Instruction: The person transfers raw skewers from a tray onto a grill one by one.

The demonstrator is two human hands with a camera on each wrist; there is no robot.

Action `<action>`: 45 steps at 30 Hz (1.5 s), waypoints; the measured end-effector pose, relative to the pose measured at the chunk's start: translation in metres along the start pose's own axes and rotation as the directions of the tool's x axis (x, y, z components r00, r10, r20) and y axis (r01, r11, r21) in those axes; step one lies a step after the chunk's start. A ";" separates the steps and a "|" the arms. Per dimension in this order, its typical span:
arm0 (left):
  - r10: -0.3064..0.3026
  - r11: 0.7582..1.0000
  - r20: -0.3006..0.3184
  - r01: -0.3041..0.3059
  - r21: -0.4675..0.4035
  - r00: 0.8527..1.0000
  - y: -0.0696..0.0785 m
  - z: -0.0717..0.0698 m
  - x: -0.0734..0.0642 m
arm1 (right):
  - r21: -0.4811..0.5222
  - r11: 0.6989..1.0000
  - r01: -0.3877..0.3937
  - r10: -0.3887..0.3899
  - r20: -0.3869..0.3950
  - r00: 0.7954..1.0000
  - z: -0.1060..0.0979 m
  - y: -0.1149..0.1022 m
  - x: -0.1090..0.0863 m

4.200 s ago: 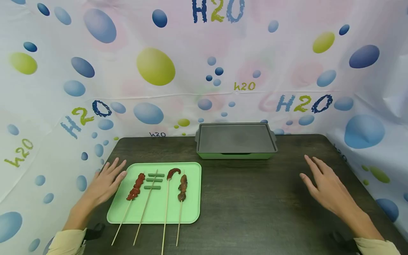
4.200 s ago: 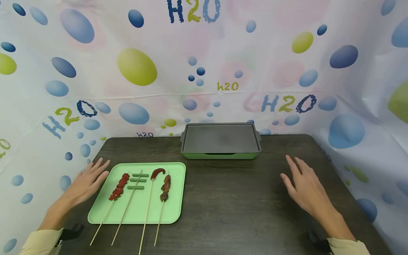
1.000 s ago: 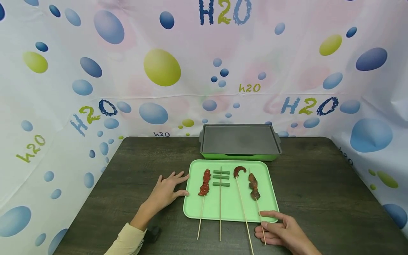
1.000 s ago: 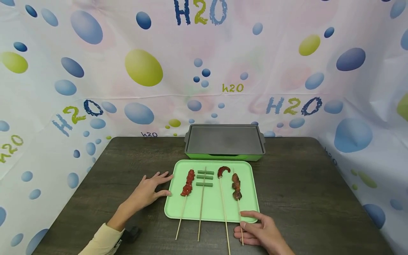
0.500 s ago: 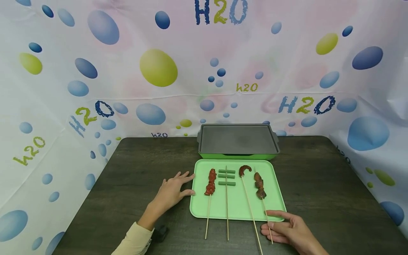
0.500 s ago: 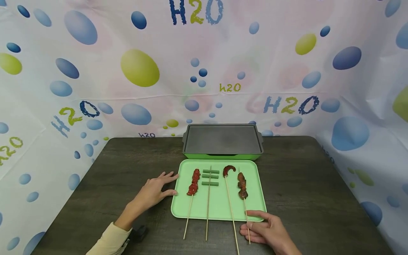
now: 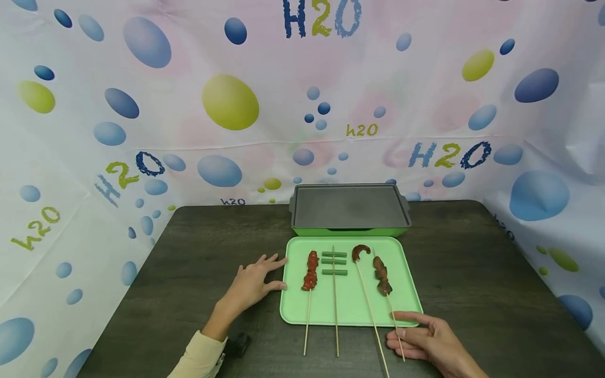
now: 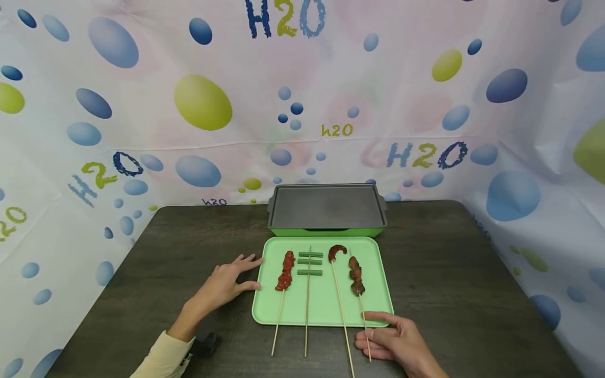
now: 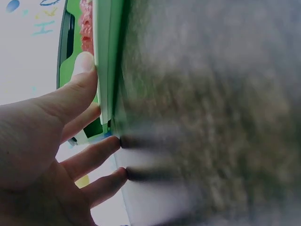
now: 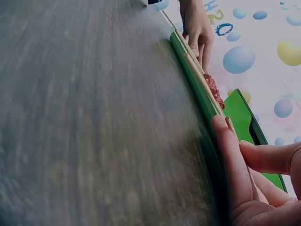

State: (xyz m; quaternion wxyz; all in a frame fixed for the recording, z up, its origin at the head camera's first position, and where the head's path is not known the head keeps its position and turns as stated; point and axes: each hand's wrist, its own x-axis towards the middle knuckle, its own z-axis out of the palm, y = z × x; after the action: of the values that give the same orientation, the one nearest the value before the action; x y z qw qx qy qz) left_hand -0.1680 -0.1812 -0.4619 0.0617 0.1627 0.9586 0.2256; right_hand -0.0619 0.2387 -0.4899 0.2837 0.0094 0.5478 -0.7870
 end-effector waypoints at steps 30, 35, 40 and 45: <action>0.039 0.994 0.044 -0.034 -0.100 0.998 -0.014 -0.003 0.012 | -0.186 0.982 0.036 -0.062 -0.134 0.989 0.042 -0.022 0.018; 0.039 0.994 0.044 -0.034 -0.104 0.998 -0.015 -0.001 0.012 | -0.190 0.980 0.051 -0.081 -0.154 0.985 0.057 -0.029 0.032; 0.044 0.994 0.036 -0.040 -0.101 0.998 -0.016 0.001 0.012 | -0.168 0.983 0.075 -0.102 -0.160 0.982 0.071 -0.031 0.048; 0.046 0.994 0.033 -0.043 -0.103 0.998 -0.016 0.002 0.013 | -0.165 0.982 0.093 -0.120 -0.160 0.980 0.083 -0.035 0.065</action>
State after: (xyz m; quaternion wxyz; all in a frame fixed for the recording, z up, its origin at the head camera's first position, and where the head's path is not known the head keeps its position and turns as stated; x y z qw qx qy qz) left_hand -0.1843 -0.1898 -0.4717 0.0817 0.1845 0.9406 0.2729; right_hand -0.1075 0.1470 -0.4484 0.1933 0.0244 0.6296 -0.7521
